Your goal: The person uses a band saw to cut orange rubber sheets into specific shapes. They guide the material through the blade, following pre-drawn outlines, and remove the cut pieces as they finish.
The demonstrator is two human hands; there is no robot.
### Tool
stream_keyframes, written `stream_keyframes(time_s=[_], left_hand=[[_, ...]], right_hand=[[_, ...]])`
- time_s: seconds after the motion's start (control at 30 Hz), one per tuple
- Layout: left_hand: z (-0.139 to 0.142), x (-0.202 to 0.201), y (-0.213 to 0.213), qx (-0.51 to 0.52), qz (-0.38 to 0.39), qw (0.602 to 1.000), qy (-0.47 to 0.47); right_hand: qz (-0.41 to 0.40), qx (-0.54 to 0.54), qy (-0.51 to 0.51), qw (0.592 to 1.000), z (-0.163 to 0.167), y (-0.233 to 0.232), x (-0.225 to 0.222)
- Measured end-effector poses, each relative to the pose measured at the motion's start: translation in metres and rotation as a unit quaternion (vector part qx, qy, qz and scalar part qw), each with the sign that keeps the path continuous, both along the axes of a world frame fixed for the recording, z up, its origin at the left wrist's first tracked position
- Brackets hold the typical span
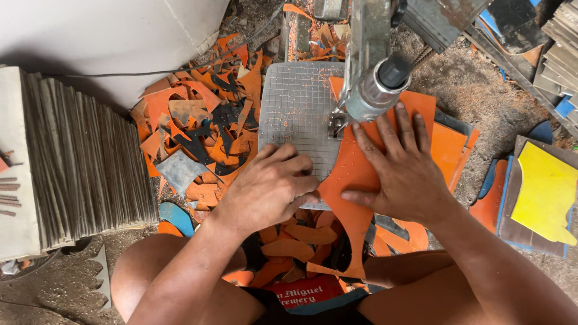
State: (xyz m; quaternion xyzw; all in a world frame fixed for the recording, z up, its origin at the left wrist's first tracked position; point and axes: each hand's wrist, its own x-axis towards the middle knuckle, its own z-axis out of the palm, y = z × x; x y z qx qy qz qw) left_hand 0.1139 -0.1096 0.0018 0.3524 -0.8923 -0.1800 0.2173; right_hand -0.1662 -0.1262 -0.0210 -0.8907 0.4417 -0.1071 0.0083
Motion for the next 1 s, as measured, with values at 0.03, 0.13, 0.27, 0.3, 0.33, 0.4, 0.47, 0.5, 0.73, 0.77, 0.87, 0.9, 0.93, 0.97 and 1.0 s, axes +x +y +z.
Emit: stream_keyframes(time_s=[0.03, 0.13, 0.27, 0.3, 0.33, 0.4, 0.47, 0.5, 0.73, 0.77, 0.87, 0.9, 0.93, 0.97, 1.0], left_hand=[[-0.001, -0.001, 0.000, -0.003, 0.002, 1.000, -0.003], [-0.006, -0.001, 0.000, -0.056, 0.010, 0.998, 0.022], [-0.011, 0.003, -0.002, -0.041, 0.027, 0.999, 0.007], [-0.011, 0.004, -0.003, -0.047, 0.034, 0.998, -0.002], [-0.012, 0.005, -0.003, -0.054, 0.042, 0.998, -0.010], [-0.012, 0.007, -0.003, -0.054, 0.038, 0.998, 0.019], [-0.013, 0.008, -0.004, -0.061, 0.041, 0.997, 0.035], [-0.014, 0.007, -0.003, -0.067, 0.047, 0.996, 0.038], [-0.020, 0.008, -0.005, -0.078, 0.060, 0.995, 0.014], [-0.021, 0.008, -0.007, -0.074, 0.061, 0.995, 0.011], [-0.020, 0.009, -0.010, -0.066, 0.066, 0.996, 0.007], [-0.020, 0.009, -0.011, -0.067, 0.068, 0.995, 0.007], [-0.020, 0.009, -0.012, -0.068, 0.069, 0.995, 0.007], [-0.020, 0.010, -0.012, -0.070, 0.070, 0.995, 0.006], [-0.021, 0.010, -0.013, -0.071, 0.072, 0.995, 0.004]], right_hand=[[-0.003, 0.004, 0.004, 1.000, 0.000, 0.000, 0.002], [-0.004, -0.002, 0.000, 1.000, 0.000, -0.004, 0.005], [-0.023, 0.019, 0.040, 0.999, -0.003, -0.012, 0.008], [-0.017, 0.011, 0.036, 0.999, -0.004, -0.013, 0.009], [-0.009, 0.000, 0.033, 0.999, -0.004, -0.016, 0.009], [0.003, -0.013, 0.028, 1.000, -0.005, -0.019, 0.011], [0.010, -0.023, 0.027, 0.999, -0.006, -0.023, 0.012], [0.014, -0.020, 0.022, 0.999, -0.006, -0.025, 0.012], [0.013, -0.010, 0.001, 1.000, -0.012, -0.026, 0.009], [0.008, -0.006, 0.006, 1.000, -0.012, -0.027, 0.009], [0.006, -0.001, -0.013, 1.000, -0.011, -0.027, 0.010], [0.004, -0.003, -0.011, 1.000, -0.011, -0.027, 0.011], [0.001, -0.005, -0.010, 1.000, -0.011, -0.027, 0.011], [-0.003, -0.007, -0.009, 1.000, -0.011, -0.027, 0.012], [-0.007, -0.001, -0.015, 1.000, -0.011, -0.026, 0.012]])
